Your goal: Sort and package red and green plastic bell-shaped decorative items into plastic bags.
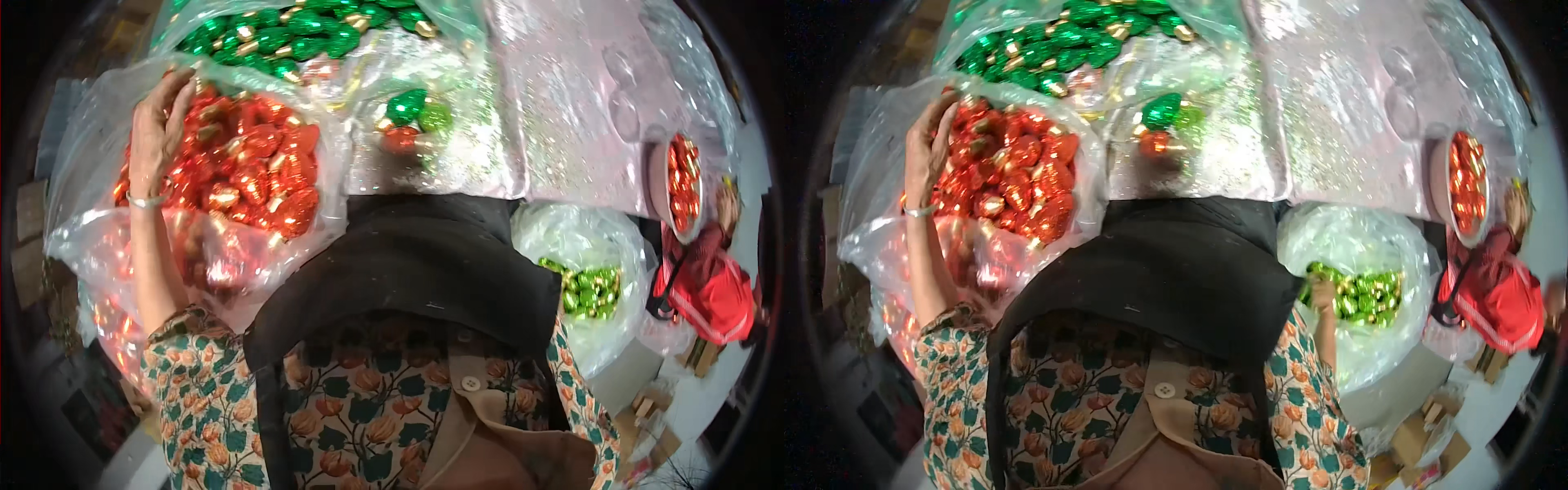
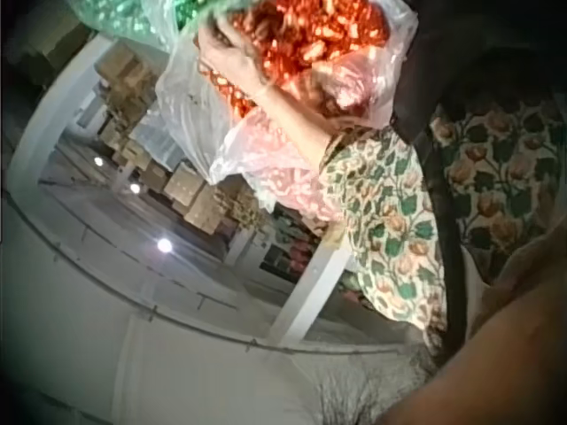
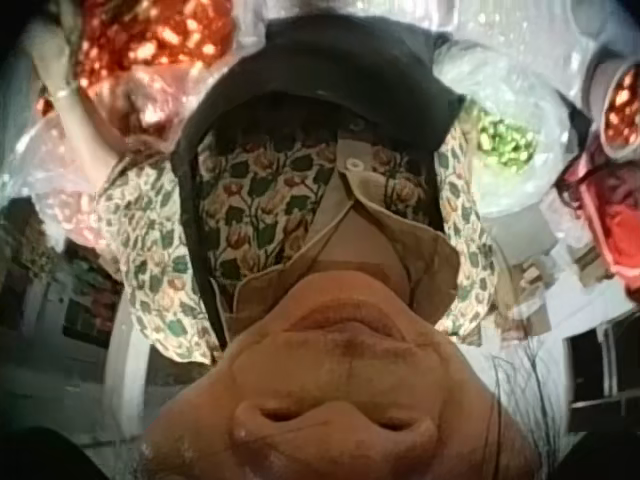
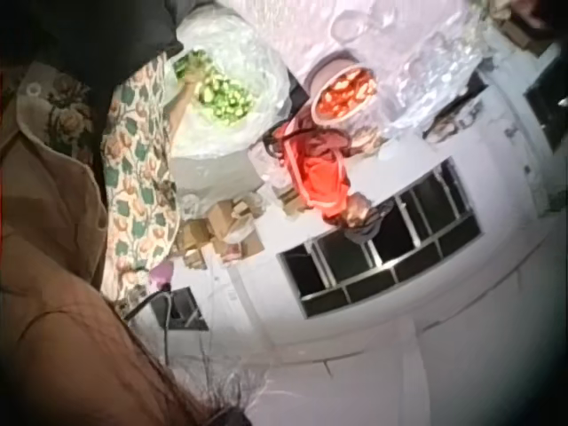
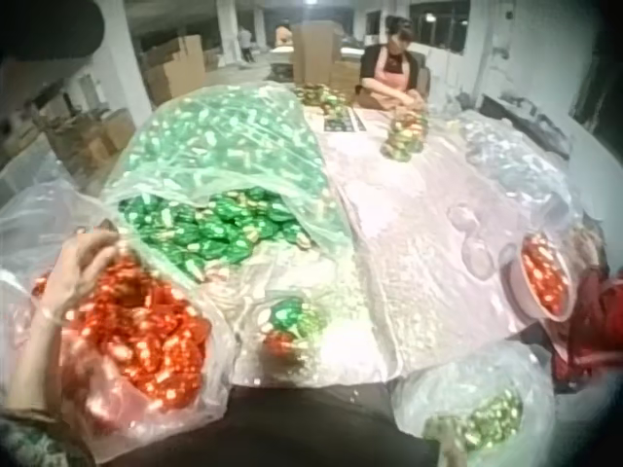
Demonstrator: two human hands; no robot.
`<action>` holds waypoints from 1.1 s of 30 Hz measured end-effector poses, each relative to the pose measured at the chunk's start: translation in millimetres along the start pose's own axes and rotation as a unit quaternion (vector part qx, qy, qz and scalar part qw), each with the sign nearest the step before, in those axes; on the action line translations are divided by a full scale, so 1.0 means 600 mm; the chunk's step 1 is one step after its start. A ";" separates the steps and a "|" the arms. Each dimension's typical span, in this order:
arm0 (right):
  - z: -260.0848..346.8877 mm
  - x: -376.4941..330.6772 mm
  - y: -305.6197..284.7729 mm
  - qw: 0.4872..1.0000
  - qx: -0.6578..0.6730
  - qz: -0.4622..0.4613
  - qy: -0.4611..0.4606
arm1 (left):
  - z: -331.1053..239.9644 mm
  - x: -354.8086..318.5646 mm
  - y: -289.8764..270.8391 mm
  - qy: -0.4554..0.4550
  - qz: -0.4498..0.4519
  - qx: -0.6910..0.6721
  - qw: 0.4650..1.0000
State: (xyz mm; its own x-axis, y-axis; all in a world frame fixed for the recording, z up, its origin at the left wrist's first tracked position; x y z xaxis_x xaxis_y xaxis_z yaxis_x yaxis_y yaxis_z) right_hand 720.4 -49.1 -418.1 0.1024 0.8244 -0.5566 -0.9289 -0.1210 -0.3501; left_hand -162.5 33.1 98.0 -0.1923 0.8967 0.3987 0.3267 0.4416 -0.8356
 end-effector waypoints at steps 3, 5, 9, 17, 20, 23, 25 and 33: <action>0.084 0.113 0.147 0.994 -0.009 0.102 -0.039 | 0.173 -0.070 -0.039 -0.163 0.092 0.181 0.966; 0.141 0.158 0.262 0.983 -0.016 0.172 -0.060 | 0.232 -0.126 -0.034 -0.185 0.173 0.251 0.934; 0.235 0.199 0.401 0.958 -0.038 0.268 -0.093 | 0.228 -0.197 -0.007 -0.218 0.205 0.200 0.933; 0.270 0.191 0.299 0.955 -0.085 0.268 -0.096 | 0.076 -0.126 0.011 -0.054 0.145 0.227 0.961; 0.213 0.100 0.124 0.970 -0.101 0.214 -0.058 | 0.038 -0.137 0.086 0.044 0.175 0.084 0.980; 0.201 -0.027 -0.022 0.984 -0.099 0.147 -0.032 | 0.068 -0.139 0.112 0.007 0.201 0.125 0.972; 0.404 -0.062 0.059 0.986 -0.099 0.131 -0.028 | 0.040 -0.137 0.083 0.024 0.182 0.125 0.975; 1.031 -0.312 0.443 0.853 -0.128 0.104 -0.496 | -0.188 -0.006 0.061 0.020 0.004 -0.212 0.977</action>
State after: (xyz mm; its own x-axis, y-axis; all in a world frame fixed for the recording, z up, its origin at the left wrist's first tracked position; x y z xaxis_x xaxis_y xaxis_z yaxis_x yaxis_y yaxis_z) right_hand 234.0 106.7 59.0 -0.5241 0.8174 0.2389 -0.7688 -0.3335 -0.5456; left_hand -45.7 49.4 108.8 -0.1552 0.8971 0.4137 0.6837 0.3998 -0.6105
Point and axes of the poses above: each hand's wrist, its own x-axis towards the middle knuckle, its own y-axis out of the palm, z = x × y, the point moved 8 cm from there along x, towards the middle knuckle, and after that the axes turned 7 degrees about -z, right-handed, at the moved point
